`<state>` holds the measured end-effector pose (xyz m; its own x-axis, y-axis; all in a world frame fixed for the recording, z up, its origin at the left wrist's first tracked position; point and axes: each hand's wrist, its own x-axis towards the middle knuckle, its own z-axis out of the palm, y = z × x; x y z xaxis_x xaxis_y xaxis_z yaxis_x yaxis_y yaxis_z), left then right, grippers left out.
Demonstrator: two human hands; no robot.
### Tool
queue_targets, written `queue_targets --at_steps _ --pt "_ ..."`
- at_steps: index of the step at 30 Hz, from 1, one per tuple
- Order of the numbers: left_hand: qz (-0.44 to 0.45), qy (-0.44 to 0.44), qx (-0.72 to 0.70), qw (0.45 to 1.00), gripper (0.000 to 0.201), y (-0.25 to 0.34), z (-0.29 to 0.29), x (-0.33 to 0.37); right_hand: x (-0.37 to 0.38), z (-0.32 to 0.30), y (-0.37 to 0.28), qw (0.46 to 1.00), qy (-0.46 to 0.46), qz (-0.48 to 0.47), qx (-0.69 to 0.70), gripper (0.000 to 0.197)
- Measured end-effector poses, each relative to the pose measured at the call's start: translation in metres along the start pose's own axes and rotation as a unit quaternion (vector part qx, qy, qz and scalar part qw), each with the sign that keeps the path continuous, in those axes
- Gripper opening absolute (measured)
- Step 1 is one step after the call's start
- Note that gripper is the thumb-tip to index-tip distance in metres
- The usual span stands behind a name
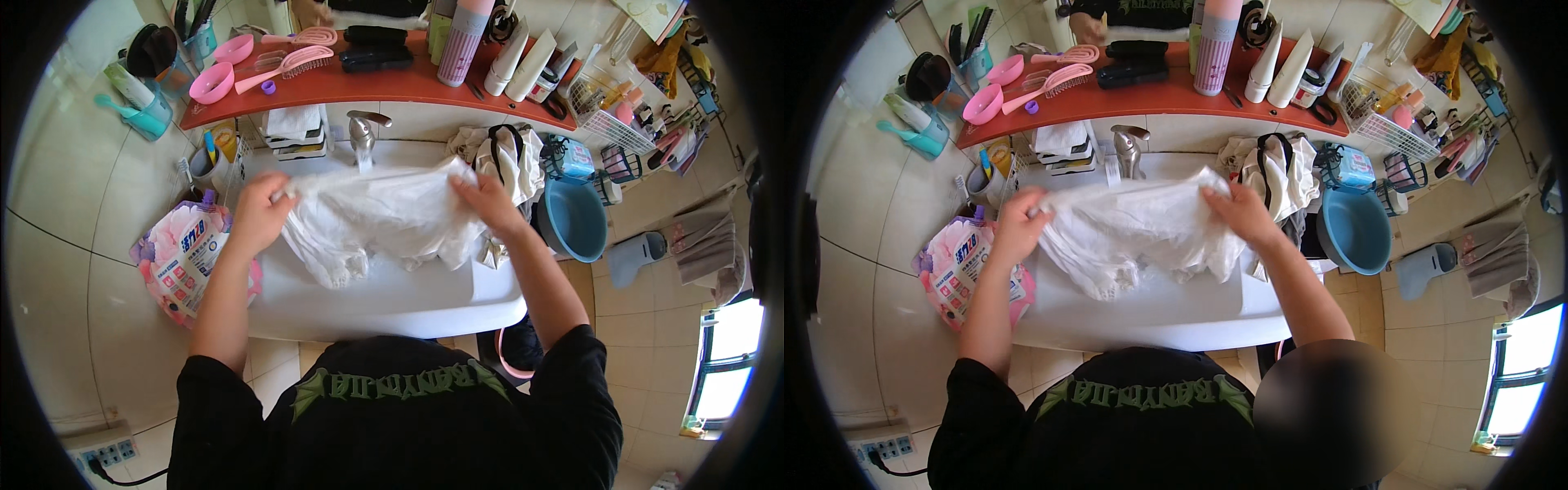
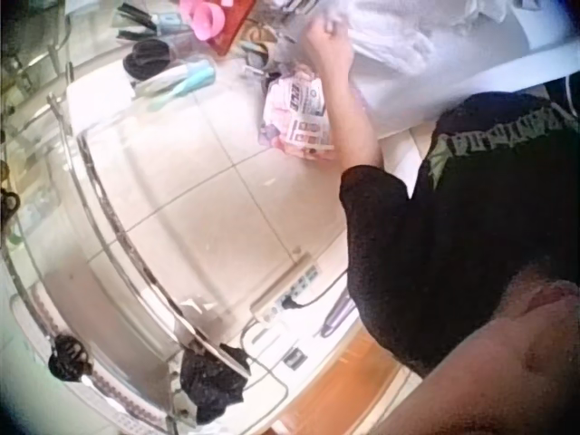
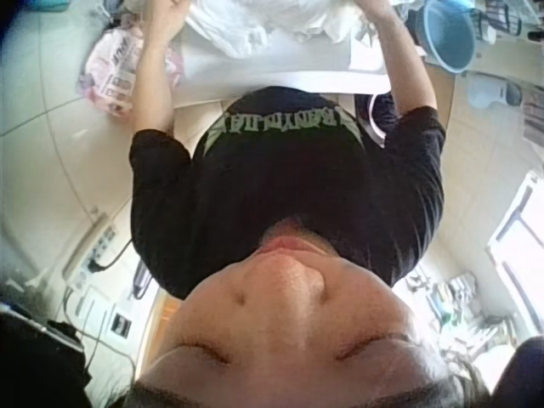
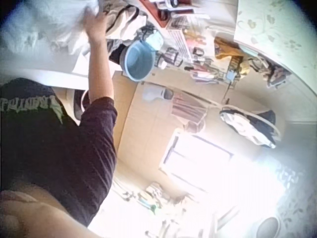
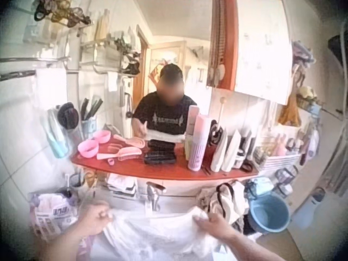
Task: The person washes several items of clothing by hand in a sink, using a cleaning product from a pink bag, scrubbing the fabric against itself, and then placing the items into a bucket.
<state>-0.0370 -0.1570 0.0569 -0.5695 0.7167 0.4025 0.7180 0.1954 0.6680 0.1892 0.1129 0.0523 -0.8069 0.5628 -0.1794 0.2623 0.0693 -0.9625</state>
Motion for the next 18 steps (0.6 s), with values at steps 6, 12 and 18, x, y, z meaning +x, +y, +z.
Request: queue_targets --at_steps 6,12,18 --pt "-0.07 -0.009 0.047 0.996 0.021 0.004 0.0 0.005 -0.007 -0.01 -0.012 0.997 -0.035 -0.067 0.008 0.021" --pt "-0.019 0.103 -0.217 0.971 0.023 0.081 -0.039 0.031 -0.038 -0.005 -0.091 0.938 -0.075 -0.182 0.285 0.035" --pt "-0.177 -0.04 -0.233 0.955 0.02 0.03 0.036 0.015 0.003 0.033 -0.021 0.994 -0.108 0.023 -0.018 0.048"
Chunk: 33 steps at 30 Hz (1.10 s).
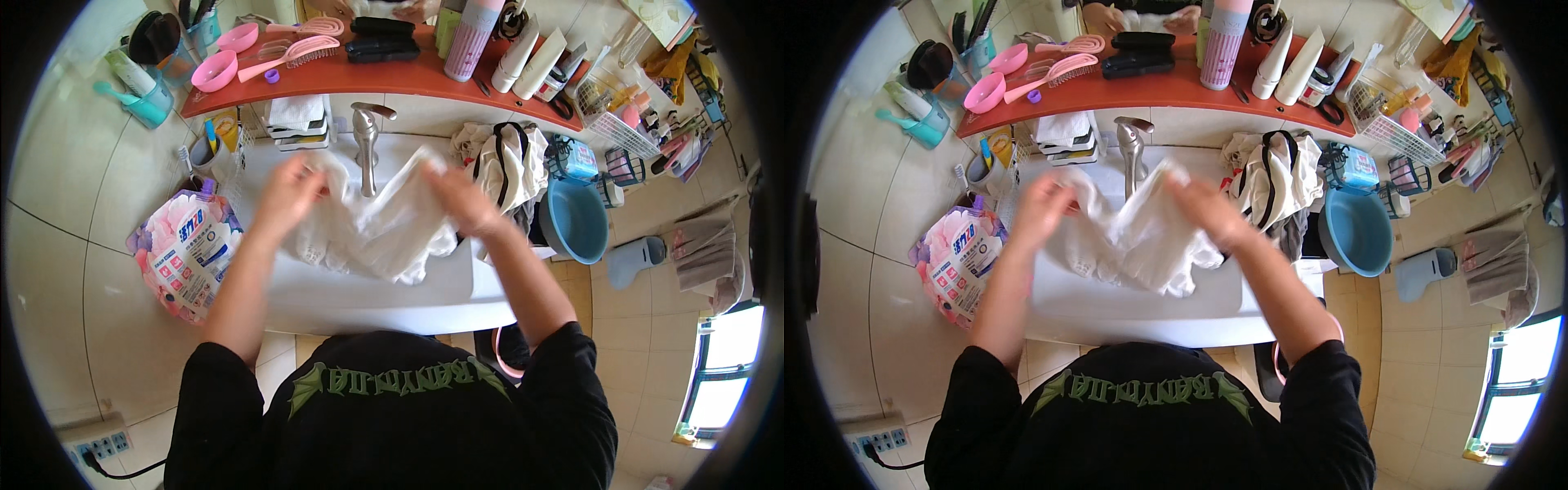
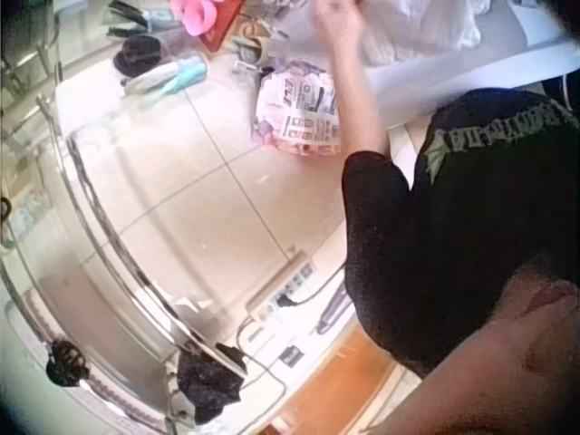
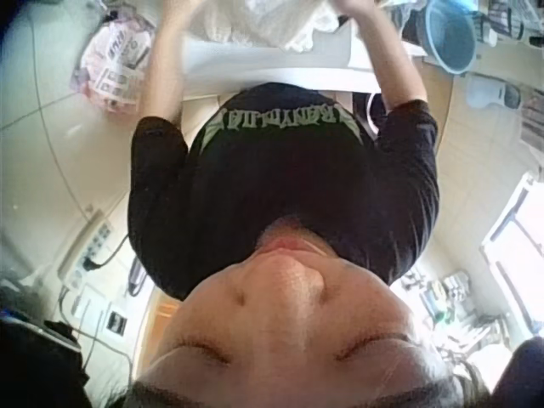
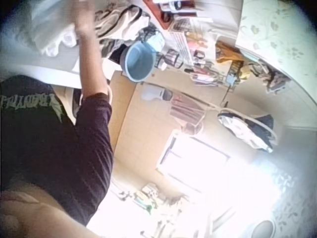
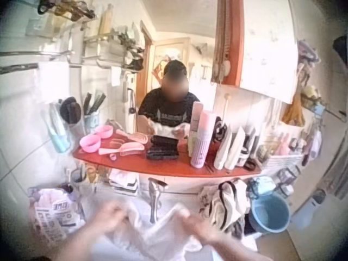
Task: The person washes several items of clothing by hand in a sink, using a cleaning product from a pink bag, scrubbing the fabric against itself, and then placing the items into a bucket.
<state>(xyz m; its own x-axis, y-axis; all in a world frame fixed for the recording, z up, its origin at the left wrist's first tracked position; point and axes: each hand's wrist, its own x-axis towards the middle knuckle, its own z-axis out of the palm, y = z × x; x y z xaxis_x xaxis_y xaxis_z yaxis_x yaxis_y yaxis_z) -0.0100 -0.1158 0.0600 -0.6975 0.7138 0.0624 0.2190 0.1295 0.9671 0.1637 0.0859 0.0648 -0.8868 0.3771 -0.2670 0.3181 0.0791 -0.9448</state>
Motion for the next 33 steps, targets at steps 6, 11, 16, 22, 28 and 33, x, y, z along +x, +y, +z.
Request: queue_targets --at_steps 6,11,16,22,28,33 --pt "-0.124 -0.093 -0.45 0.879 0.036 -0.035 0.051 -0.031 0.005 0.079 0.0 0.964 -0.062 0.032 0.255 0.041" --pt "0.019 -0.083 -0.287 0.954 0.029 -0.016 0.032 -0.022 0.006 0.057 -0.024 0.987 -0.142 -0.073 -0.002 0.044" --pt "0.137 -0.185 -0.278 0.932 0.018 0.054 0.017 -0.001 0.004 0.028 -0.047 0.936 -0.1 -0.327 0.081 0.063" --pt "0.267 0.02 -0.116 0.956 0.02 0.093 0.029 0.019 0.006 0.049 -0.06 0.963 -0.037 -0.268 -0.01 0.04" --pt "0.246 0.062 0.135 0.958 0.032 0.039 0.069 -0.043 0.015 0.052 -0.034 0.964 0.085 -0.106 0.229 0.035" --pt "0.157 0.076 -0.009 0.985 0.029 0.03 0.069 -0.03 -0.014 0.059 -0.064 0.94 -0.059 -0.132 0.309 0.042"
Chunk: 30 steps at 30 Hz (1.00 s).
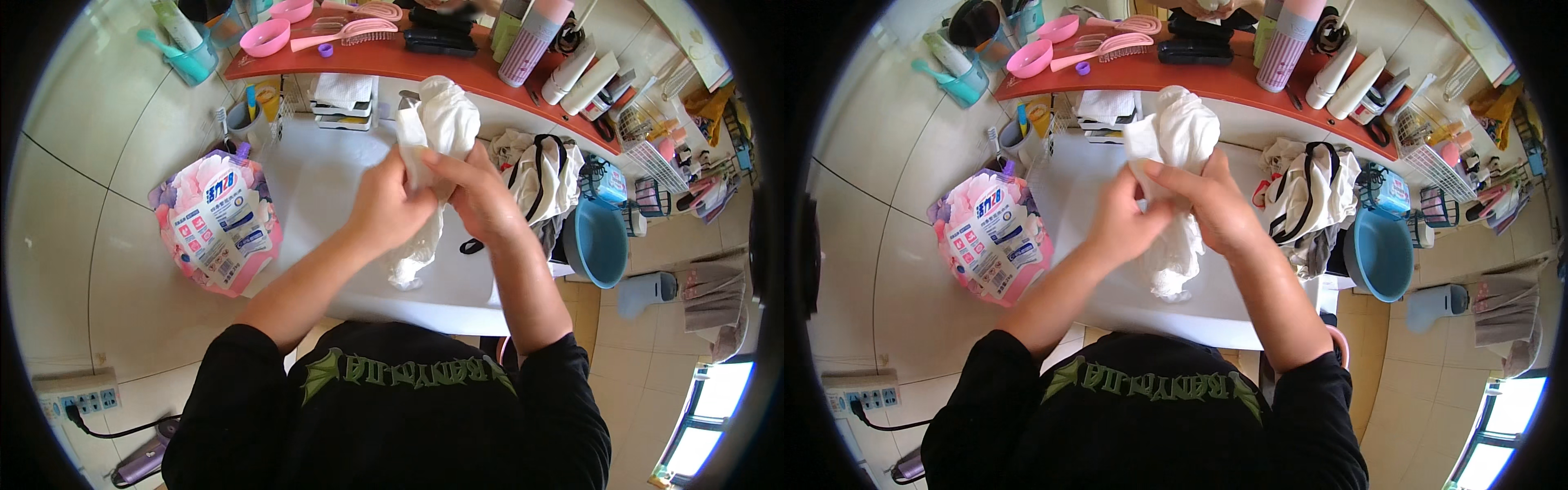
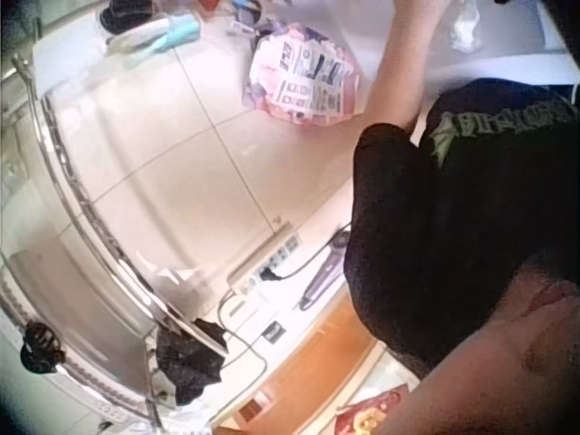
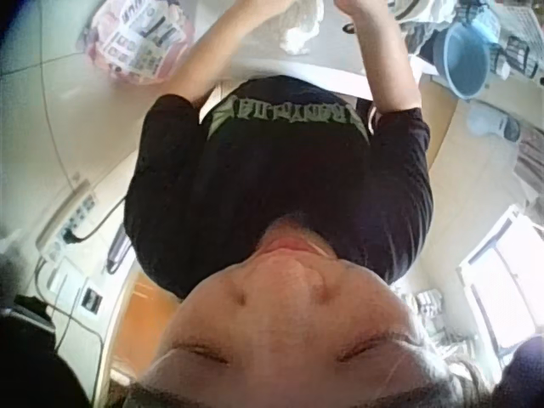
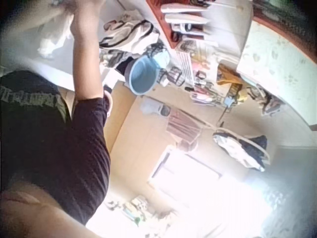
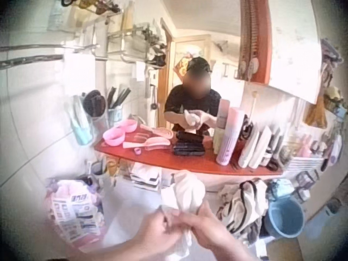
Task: The person washes several items of clothing by hand in a sink, using a cleaning product from a pink bag, scrubbing the fabric against itself, and then placing the items into a bucket.
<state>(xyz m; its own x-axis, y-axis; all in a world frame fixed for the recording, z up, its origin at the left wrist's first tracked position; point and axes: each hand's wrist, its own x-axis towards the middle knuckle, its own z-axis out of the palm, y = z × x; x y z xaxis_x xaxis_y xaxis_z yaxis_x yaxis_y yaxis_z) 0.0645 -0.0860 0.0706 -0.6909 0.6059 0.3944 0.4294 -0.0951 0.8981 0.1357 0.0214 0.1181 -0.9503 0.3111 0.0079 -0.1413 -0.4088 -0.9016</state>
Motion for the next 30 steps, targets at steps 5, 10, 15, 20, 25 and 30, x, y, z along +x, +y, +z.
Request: queue_targets --at_steps 5,10,15,20,25,30 --pt "-0.055 0.016 -0.102 0.993 0.019 0.017 -0.038 0.029 -0.004 -0.022 -0.015 0.994 0.004 -0.002 -0.105 0.047" --pt "0.001 0.018 0.054 0.998 0.018 0.024 -0.084 0.049 -0.002 -0.059 -0.026 0.942 0.063 -0.053 -0.325 0.032" --pt "-0.139 -0.023 0.002 0.99 0.025 -0.022 -0.115 0.057 -0.004 -0.125 -0.017 0.927 0.072 0.012 -0.367 0.03" --pt "-0.318 -0.152 -0.029 0.935 0.041 -0.068 -0.122 0.03 -0.005 -0.158 -0.003 0.799 -0.144 0.222 -0.54 0.047" --pt "-0.395 -0.17 -0.395 0.812 0.044 -0.115 -0.114 0.018 0.011 -0.18 0.023 0.792 -0.147 0.338 -0.486 0.064" --pt "-0.38 -0.462 0.241 0.764 0.026 -0.2 -0.072 -0.002 0.03 -0.205 0.113 0.593 -0.229 0.33 -0.698 0.061"
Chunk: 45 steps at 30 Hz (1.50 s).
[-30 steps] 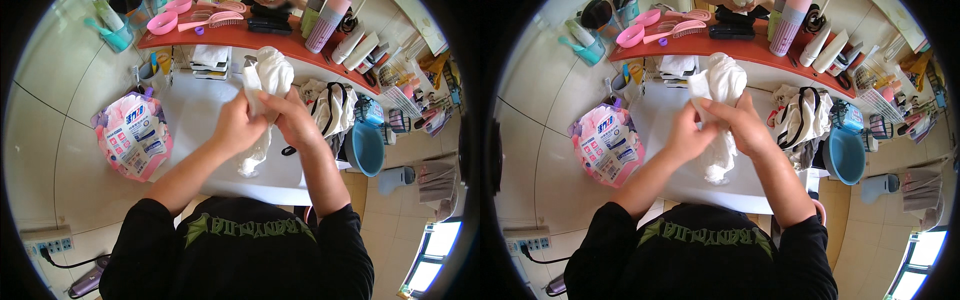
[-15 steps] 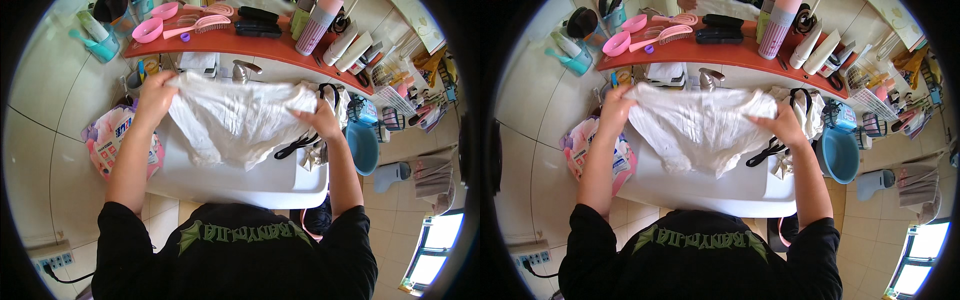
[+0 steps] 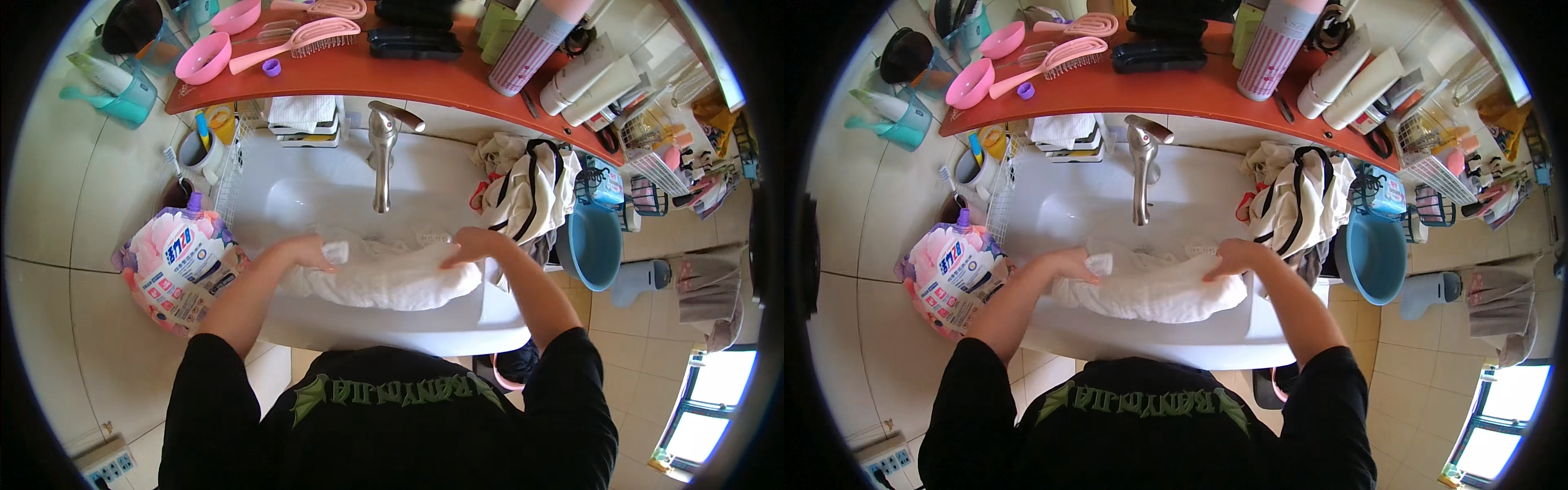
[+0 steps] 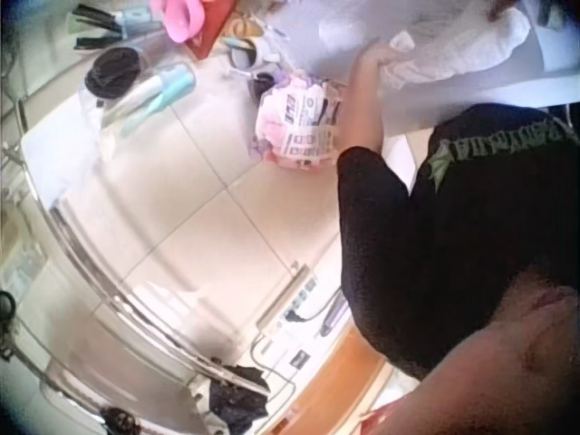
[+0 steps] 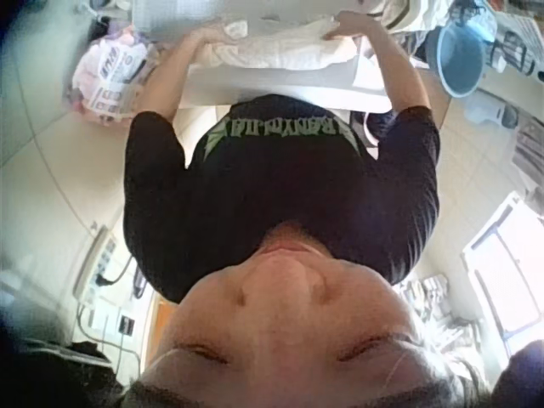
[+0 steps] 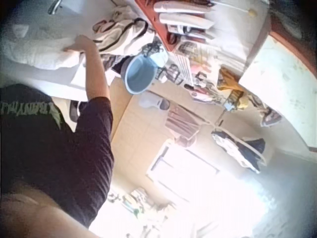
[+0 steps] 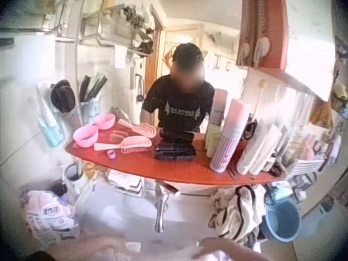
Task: The person washes several items of clothing by hand in a sink, using a cleaning product from a pink bag, scrubbing the fabric against itself, and then placing the items into a bucket.
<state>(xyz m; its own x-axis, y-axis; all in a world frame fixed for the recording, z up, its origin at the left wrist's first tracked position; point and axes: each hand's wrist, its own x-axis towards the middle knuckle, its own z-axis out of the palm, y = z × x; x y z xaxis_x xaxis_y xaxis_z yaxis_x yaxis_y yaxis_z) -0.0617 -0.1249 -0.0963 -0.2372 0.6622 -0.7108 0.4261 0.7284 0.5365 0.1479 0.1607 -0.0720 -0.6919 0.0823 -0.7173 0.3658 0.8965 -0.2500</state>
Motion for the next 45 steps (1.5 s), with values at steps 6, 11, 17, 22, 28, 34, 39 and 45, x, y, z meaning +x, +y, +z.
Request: queue_targets --at_steps 6,11,17,22,28,34,39,45 --pt "0.05 0.456 0.238 0.856 0.039 0.016 0.023 0.025 0.049 0.078 -0.054 0.857 0.503 0.049 -0.098 0.016" --pt "0.109 0.304 0.246 0.914 0.055 -0.006 0.093 0.017 0.055 0.123 -0.104 0.929 0.37 -0.011 -0.018 0.048" --pt "0.132 0.343 0.295 0.882 0.05 -0.027 0.097 0.091 0.115 0.117 -0.093 0.946 0.321 -0.023 -0.037 0.053" --pt "0.185 0.411 0.288 0.845 0.029 -0.034 0.093 0.127 0.155 0.14 -0.07 0.955 0.295 0.019 0.019 0.049" --pt "0.19 0.405 0.298 0.843 0.027 -0.033 0.089 0.142 0.152 0.117 -0.08 0.942 0.307 0.075 0.112 0.039" --pt "0.156 0.311 0.267 0.899 0.026 -0.007 0.049 0.117 0.148 0.071 -0.064 0.958 0.227 0.011 0.176 0.031" --pt "0.07 0.184 -0.383 0.903 0.032 -0.043 0.049 0.115 0.122 0.098 -0.043 0.783 0.375 -0.102 0.487 0.026" --pt "0.105 0.127 -0.529 0.832 0.036 -0.03 0.042 0.02 0.057 0.074 -0.037 0.605 0.266 -0.006 0.75 0.023"
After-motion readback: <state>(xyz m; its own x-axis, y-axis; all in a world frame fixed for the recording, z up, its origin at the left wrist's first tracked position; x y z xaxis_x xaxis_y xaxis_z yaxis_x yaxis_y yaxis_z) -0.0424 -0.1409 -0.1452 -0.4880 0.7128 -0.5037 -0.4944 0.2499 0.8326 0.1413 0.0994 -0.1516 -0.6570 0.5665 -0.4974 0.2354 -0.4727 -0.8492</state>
